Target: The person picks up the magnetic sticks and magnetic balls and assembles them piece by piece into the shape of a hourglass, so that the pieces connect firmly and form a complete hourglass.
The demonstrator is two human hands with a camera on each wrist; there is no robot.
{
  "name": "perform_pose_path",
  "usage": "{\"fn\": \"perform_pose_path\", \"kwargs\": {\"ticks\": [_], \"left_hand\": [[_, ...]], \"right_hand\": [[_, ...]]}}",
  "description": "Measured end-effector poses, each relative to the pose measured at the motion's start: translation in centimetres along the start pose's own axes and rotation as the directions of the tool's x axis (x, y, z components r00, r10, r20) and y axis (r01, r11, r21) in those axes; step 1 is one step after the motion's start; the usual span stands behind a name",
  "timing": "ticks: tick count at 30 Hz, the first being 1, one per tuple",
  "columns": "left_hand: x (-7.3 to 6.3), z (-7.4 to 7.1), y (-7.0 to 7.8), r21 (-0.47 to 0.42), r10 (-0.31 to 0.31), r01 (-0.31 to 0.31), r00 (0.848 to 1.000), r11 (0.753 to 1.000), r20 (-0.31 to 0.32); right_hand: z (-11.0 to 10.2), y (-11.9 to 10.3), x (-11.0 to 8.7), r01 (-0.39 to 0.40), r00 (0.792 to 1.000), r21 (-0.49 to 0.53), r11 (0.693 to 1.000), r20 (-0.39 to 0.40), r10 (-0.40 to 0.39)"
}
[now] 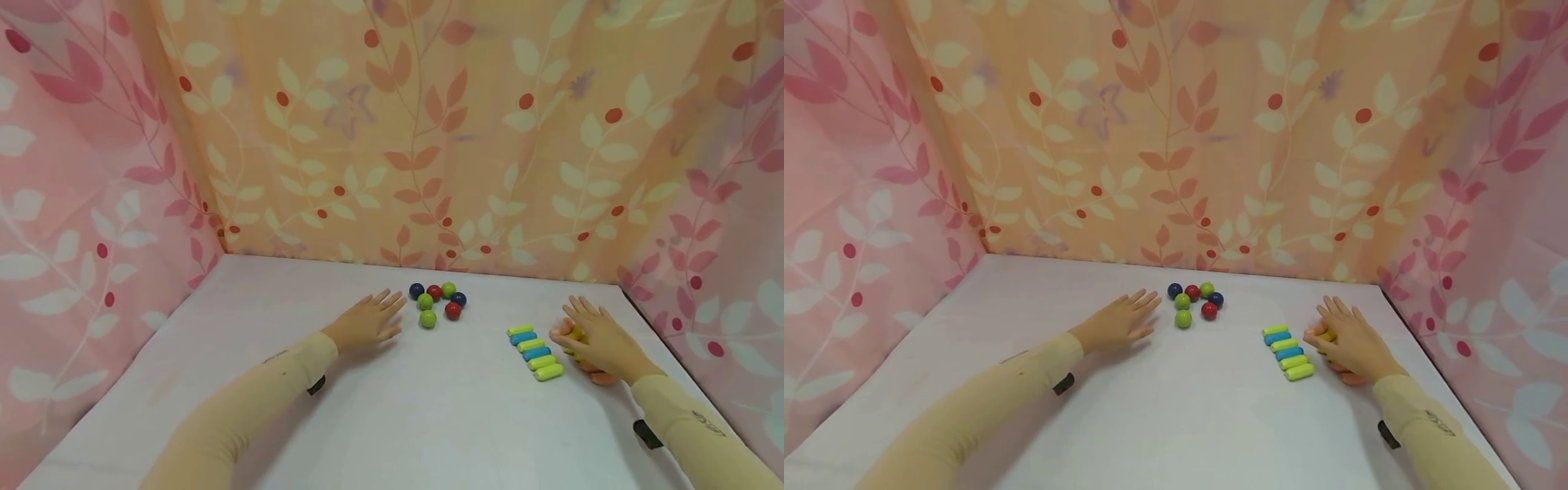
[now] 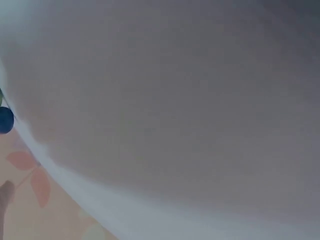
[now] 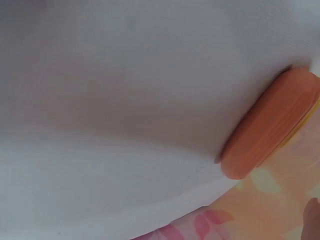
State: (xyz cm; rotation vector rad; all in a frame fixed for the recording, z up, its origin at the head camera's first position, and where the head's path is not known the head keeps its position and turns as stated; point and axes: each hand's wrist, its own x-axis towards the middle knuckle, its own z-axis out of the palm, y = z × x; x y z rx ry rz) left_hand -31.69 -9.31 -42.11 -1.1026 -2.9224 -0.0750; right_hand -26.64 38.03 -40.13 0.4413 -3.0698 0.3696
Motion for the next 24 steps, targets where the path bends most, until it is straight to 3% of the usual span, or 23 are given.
{"fn": "perform_pose_path", "kwargs": {"ticks": [3,6,11,13,15,16,19,21,24], "left_hand": [[0.5,-0.3,0.1,-0.115,-0.030,0.031,1.000,0.993,0.010],[1.2,-0.5,0.4,-0.309,-0.087,0.093,0.996,0.946,0.031],[2.4,-0.1,0.9,-0.569,-0.184,0.186,0.981,0.801,0.061],[2.9,0.2,1.1,-0.636,-0.224,0.216,0.972,0.741,0.068],[3.3,0.5,1.2,-0.681,-0.260,0.241,0.963,0.692,0.077],[3.5,0.7,1.2,-0.700,-0.272,0.250,0.959,0.669,0.082],[4.1,1.0,1.3,-0.746,-0.291,0.269,0.951,0.609,0.105],[4.5,1.1,1.3,-0.778,-0.288,0.272,0.950,0.566,0.122],[5.0,1.1,1.3,-0.808,-0.279,0.279,0.949,0.520,0.148]], "right_hand": [[0.1,0.5,0.1,-0.058,0.998,0.055,0.997,0.023,0.057],[0.3,0.9,0.0,-0.196,0.979,0.183,0.963,0.097,0.181],[0.6,1.0,-0.1,-0.389,0.919,0.372,0.842,0.214,0.330],[0.7,1.0,0.1,-0.401,0.915,0.396,0.826,0.217,0.340],[0.7,1.1,0.3,-0.394,0.918,0.395,0.830,0.206,0.338],[0.7,1.2,0.5,-0.387,0.921,0.386,0.837,0.199,0.334],[0.8,1.5,0.8,-0.405,0.914,0.412,0.816,0.209,0.348],[0.9,1.7,0.9,-0.447,0.895,0.463,0.766,0.247,0.372],[1.1,1.9,1.0,-0.521,0.853,0.553,0.650,0.311,0.419]]}}
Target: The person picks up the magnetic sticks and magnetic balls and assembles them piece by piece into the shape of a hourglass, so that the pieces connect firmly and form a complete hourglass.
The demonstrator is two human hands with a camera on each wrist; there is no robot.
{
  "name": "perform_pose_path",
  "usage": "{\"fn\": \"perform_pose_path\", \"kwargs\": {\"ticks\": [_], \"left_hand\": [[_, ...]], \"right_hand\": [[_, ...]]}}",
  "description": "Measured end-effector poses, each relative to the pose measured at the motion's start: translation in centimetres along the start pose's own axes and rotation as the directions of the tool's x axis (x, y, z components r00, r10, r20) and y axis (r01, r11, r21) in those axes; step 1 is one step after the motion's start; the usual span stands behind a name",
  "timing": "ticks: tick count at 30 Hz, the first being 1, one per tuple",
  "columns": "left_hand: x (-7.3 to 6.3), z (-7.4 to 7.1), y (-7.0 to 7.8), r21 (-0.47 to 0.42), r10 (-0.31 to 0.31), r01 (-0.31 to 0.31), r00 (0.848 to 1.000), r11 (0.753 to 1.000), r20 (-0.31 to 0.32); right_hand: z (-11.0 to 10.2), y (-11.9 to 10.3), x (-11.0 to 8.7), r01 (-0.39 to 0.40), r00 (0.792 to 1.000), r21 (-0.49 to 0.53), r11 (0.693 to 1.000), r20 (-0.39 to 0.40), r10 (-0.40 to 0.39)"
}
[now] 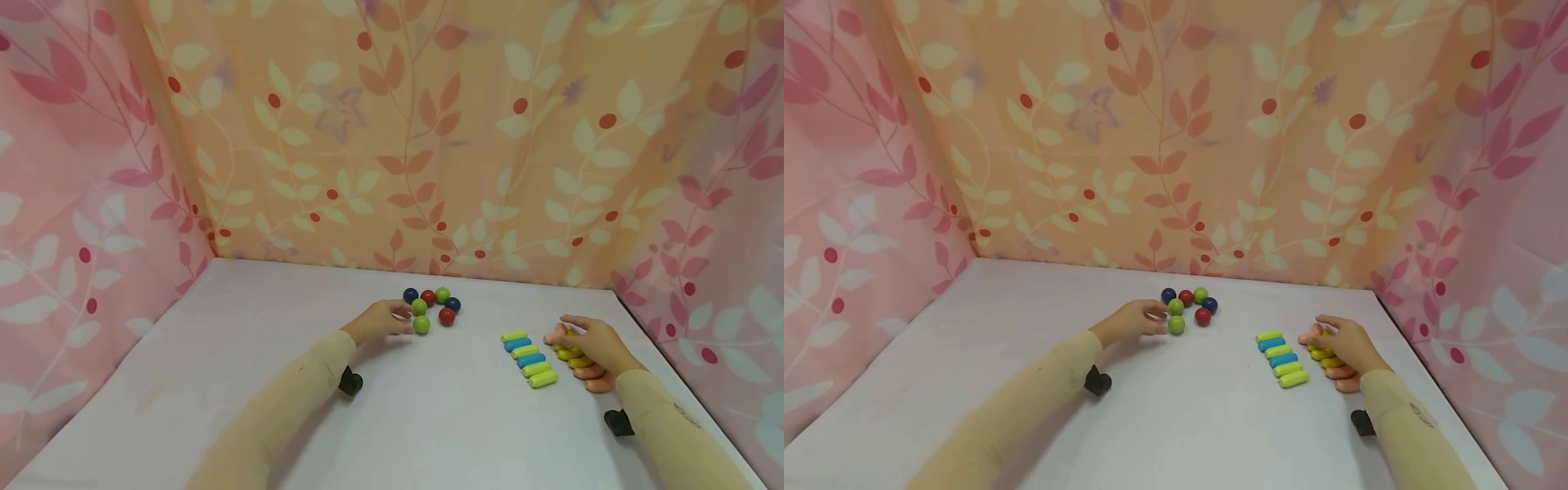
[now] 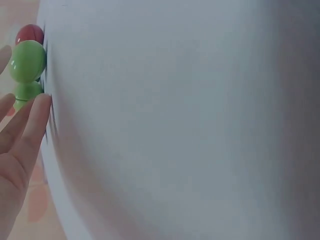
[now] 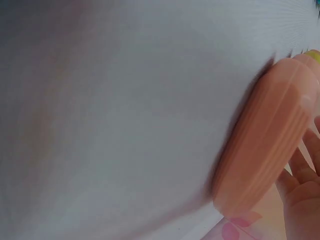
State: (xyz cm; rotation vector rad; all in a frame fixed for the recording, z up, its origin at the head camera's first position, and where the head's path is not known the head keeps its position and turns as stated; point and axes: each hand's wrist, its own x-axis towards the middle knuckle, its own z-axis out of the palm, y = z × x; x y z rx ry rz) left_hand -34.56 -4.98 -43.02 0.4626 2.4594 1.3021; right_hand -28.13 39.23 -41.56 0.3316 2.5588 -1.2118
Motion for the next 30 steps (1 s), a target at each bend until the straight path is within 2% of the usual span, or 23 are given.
{"fn": "perform_pose_path", "kwargs": {"ticks": [2,7,10,17,21,24,30], "left_hand": [[0.1,0.0,0.1,-0.032,-0.008,0.008,1.000,0.999,0.015],[0.2,0.1,0.6,-0.081,-0.037,0.039,0.999,0.996,0.025],[0.3,0.2,0.9,-0.090,-0.056,0.058,0.998,0.994,0.019],[0.6,0.7,1.4,-0.079,-0.066,0.067,0.998,0.995,0.012],[0.8,0.8,1.5,-0.070,-0.101,0.102,0.995,0.992,0.014],[0.9,0.8,1.6,-0.062,-0.124,0.124,0.992,0.990,0.011],[1.2,1.0,1.6,-0.055,-0.137,0.137,0.991,0.989,0.006]], "right_hand": [[0.1,0.0,0.0,-0.038,0.999,0.059,0.998,0.012,0.037],[0.2,-0.4,-0.2,-0.054,0.998,0.106,0.993,0.024,0.051],[0.2,-0.6,-0.3,-0.057,0.998,0.122,0.991,0.026,0.054],[0.3,-0.5,0.4,-0.118,0.993,0.128,0.985,0.017,0.117],[0.2,-0.4,0.6,-0.106,0.994,0.122,0.987,0.027,0.103],[0.1,-0.6,0.6,-0.068,0.997,0.111,0.991,0.042,0.064],[0.2,-1.3,1.0,-0.040,0.999,0.068,0.997,0.026,0.039]]}}
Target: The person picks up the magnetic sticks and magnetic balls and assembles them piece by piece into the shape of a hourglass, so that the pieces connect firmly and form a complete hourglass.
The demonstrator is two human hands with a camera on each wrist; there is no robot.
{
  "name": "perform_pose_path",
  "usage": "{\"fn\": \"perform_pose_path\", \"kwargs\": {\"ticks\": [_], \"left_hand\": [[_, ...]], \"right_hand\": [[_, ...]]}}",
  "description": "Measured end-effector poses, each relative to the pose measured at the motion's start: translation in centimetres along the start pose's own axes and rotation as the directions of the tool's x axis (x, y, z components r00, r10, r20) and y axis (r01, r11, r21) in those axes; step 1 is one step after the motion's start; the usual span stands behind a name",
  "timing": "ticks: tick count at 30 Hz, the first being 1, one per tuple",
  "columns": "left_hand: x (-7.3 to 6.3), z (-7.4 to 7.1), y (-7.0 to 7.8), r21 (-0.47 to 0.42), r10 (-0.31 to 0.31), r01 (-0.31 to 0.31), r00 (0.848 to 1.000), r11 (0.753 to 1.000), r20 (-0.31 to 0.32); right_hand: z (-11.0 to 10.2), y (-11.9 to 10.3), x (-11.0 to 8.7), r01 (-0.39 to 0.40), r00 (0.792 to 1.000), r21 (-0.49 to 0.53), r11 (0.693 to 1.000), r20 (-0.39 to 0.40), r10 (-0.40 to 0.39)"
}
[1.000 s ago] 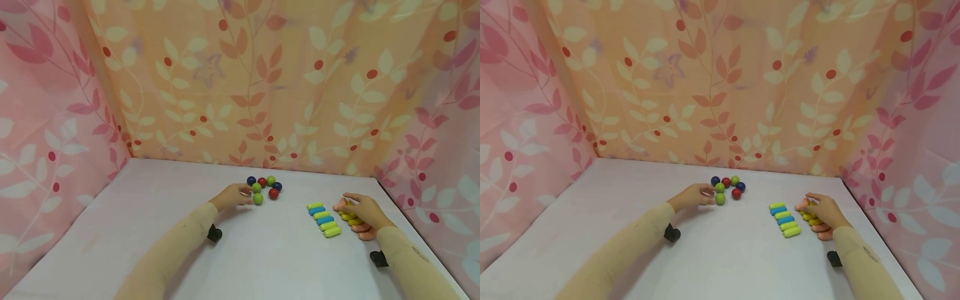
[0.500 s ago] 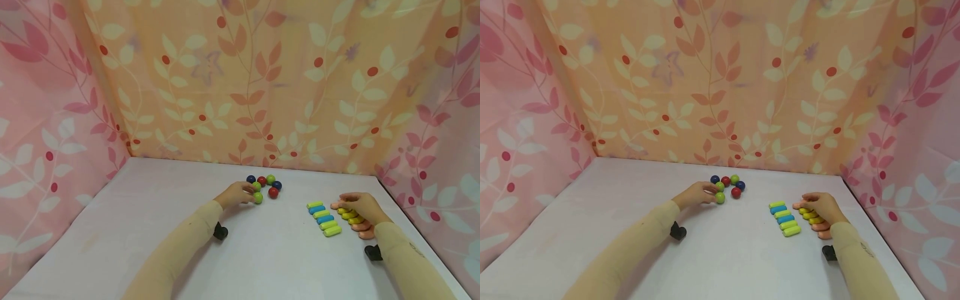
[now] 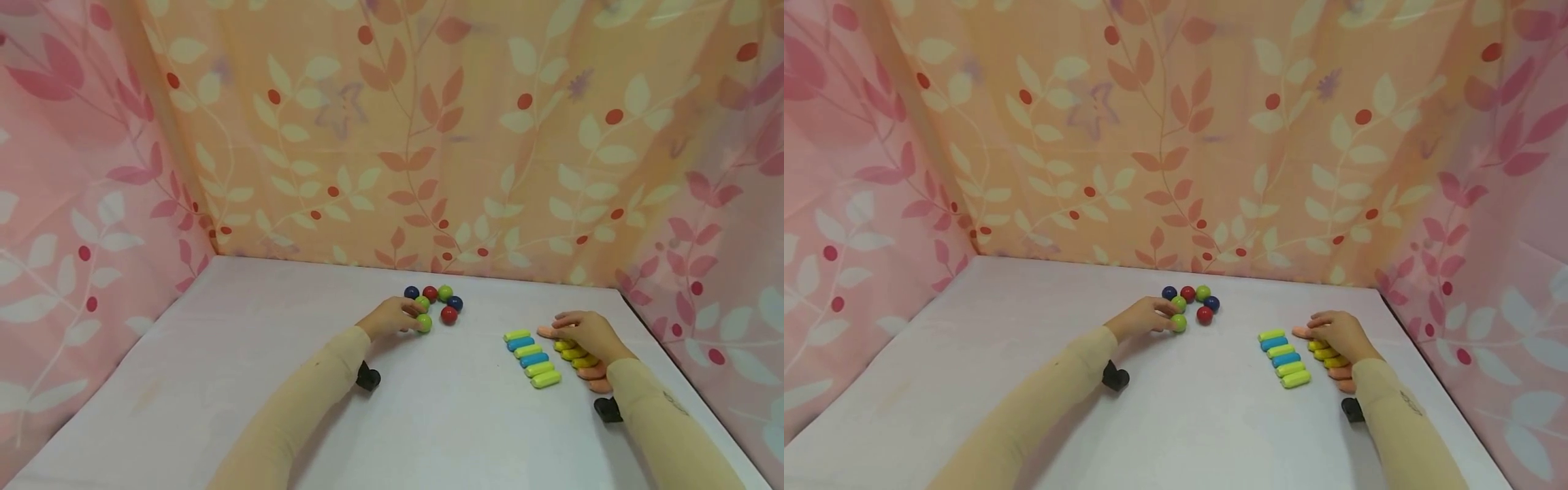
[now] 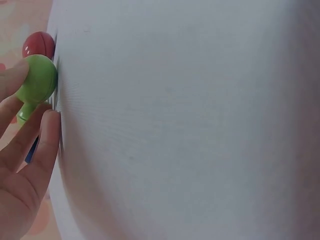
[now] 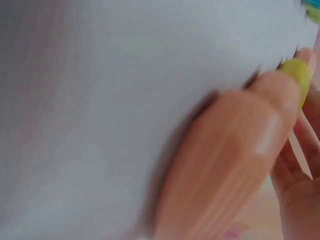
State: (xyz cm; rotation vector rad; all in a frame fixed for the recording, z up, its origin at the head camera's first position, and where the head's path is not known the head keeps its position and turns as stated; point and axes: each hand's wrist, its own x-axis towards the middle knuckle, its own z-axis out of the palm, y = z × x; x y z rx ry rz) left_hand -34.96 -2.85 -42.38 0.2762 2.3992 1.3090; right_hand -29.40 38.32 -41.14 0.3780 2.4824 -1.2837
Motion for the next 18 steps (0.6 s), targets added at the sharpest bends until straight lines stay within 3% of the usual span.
{"fn": "perform_pose_path", "kwargs": {"ticks": [9,14,18], "left_hand": [[-0.2,0.1,-0.6,0.010,-0.036,0.036,0.999,0.999,-0.030],[-0.7,-0.3,-0.7,-0.084,-0.035,0.030,0.998,0.996,-0.052],[-1.5,-0.8,-1.3,-0.167,-0.064,0.047,0.993,0.985,-0.099]], "right_hand": [[0.7,-0.9,0.7,0.057,0.998,-0.211,0.976,0.030,-0.051],[0.6,-1.3,1.0,0.030,0.999,-0.241,0.970,0.037,-0.022],[1.0,-2.2,0.8,0.083,0.996,-0.287,0.954,0.007,-0.085]]}}
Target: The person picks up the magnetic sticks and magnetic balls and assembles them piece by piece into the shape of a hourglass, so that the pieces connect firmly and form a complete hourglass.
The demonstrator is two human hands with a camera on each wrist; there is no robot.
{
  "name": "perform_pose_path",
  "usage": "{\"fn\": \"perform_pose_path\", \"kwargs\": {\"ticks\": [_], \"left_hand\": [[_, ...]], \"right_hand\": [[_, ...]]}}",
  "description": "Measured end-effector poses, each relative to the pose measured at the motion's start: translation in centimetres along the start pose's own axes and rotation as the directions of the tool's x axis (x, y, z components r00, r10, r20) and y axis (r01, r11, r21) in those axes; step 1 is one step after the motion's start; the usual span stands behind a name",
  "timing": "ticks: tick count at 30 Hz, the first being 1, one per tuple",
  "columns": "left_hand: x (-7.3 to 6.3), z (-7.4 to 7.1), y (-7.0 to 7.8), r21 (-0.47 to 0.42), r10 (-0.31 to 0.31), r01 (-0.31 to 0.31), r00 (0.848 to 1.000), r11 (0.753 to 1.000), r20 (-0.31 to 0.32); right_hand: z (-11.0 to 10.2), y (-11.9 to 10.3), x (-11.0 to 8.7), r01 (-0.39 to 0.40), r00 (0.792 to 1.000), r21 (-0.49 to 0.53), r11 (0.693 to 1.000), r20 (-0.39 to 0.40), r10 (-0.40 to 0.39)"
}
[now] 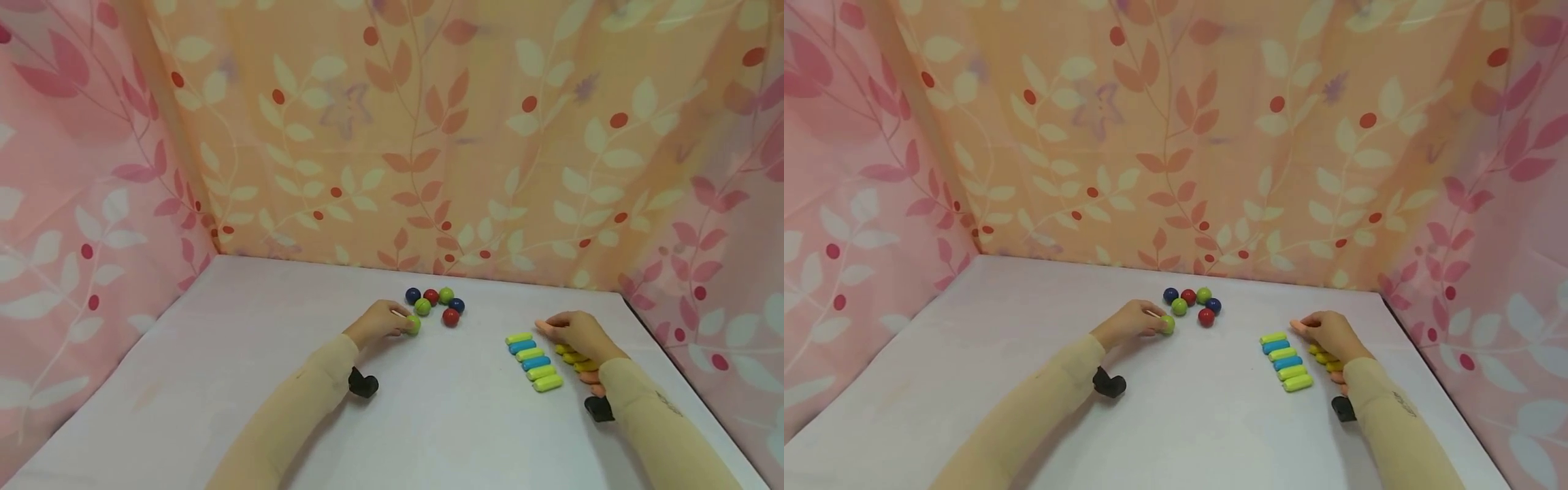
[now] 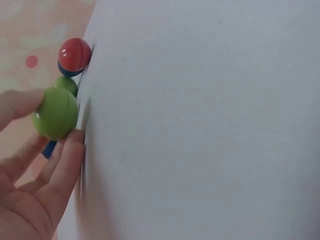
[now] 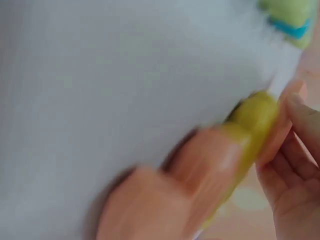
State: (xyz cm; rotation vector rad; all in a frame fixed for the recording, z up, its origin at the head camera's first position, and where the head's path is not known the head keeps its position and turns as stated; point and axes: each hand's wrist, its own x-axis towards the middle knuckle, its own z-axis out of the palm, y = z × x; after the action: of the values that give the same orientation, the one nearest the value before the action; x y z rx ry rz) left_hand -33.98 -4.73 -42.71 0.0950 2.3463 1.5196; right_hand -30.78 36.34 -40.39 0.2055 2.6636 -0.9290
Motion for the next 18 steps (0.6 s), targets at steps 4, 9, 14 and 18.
{"fn": "perform_pose_path", "kwargs": {"ticks": [4,9,14,18], "left_hand": [[-0.7,-0.7,-0.9,-0.078,-0.060,0.057,0.998,0.995,-0.035],[-1.4,-1.0,-1.7,-0.235,-0.110,0.109,0.994,0.966,0.006],[-2.2,-0.8,-1.9,-0.346,-0.112,0.117,0.993,0.931,0.036],[-3.0,-0.7,-2.2,-0.429,-0.086,0.099,0.995,0.898,0.048]], "right_hand": [[1.1,-2.2,-1.0,0.128,0.987,-0.084,0.988,-0.083,-0.135],[3.7,-5.7,-3.2,0.237,0.964,-0.032,0.971,-0.118,-0.239],[7.0,-8.5,-4.8,0.314,0.946,0.013,0.949,-0.092,-0.312],[9.6,-10.0,-5.4,0.359,0.933,0.028,0.933,-0.047,-0.358]]}}
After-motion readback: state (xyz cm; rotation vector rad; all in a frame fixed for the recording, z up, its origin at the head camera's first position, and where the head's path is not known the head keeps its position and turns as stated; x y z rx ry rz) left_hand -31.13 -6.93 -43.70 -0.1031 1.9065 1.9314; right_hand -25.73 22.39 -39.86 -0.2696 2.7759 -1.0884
